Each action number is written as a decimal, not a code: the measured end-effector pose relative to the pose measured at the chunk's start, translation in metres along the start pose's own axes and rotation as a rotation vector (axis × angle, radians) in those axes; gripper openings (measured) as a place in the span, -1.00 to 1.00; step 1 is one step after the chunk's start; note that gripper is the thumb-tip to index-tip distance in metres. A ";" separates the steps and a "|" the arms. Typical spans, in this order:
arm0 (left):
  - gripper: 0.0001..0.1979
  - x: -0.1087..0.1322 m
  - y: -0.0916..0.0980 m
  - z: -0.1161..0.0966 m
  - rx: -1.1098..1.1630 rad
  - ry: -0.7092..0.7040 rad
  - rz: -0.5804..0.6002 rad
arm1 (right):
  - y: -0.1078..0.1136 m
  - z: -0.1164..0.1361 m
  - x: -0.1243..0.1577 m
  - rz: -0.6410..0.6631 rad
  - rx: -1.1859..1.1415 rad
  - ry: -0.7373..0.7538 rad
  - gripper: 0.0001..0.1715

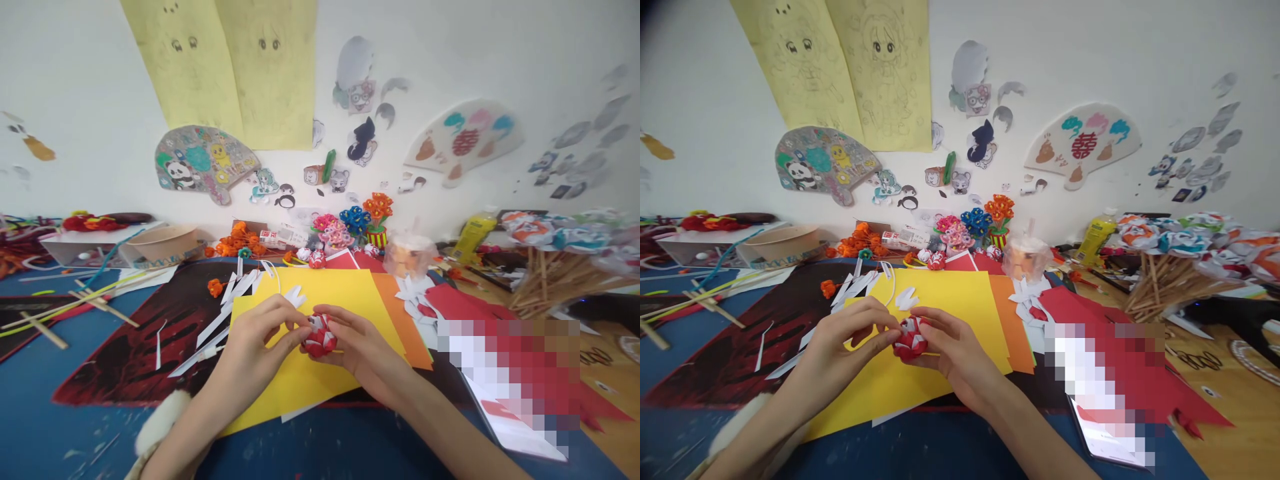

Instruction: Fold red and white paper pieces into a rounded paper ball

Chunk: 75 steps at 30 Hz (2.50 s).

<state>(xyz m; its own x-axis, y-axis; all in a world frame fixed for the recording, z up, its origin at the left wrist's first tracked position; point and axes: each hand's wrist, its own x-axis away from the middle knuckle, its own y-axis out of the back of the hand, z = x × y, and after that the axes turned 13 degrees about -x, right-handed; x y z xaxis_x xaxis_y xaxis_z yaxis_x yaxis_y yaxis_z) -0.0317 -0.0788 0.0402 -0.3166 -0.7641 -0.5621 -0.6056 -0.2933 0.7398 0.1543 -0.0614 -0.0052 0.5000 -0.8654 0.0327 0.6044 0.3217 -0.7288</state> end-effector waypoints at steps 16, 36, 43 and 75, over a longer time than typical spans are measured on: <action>-0.94 0.005 -0.007 -0.007 -0.064 0.046 0.097 | 0.000 -0.002 0.000 -0.053 0.116 0.082 -0.47; -0.83 0.012 -0.019 -0.010 -0.351 -0.085 -0.076 | 0.003 -0.004 -0.001 -0.068 0.119 0.095 -0.36; -0.74 0.003 -0.016 -0.003 0.163 0.417 0.236 | 0.003 -0.003 -0.001 -0.061 0.150 0.120 -0.38; -0.85 0.008 -0.016 -0.013 -0.095 0.233 0.189 | 0.000 -0.002 0.001 -0.026 0.156 0.047 -0.42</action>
<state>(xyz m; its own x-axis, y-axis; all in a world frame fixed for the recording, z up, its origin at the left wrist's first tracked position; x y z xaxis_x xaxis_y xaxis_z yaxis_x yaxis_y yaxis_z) -0.0150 -0.0877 0.0282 -0.2343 -0.9181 -0.3196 -0.4776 -0.1776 0.8604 0.1536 -0.0625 -0.0067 0.4557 -0.8900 0.0158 0.7076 0.3515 -0.6130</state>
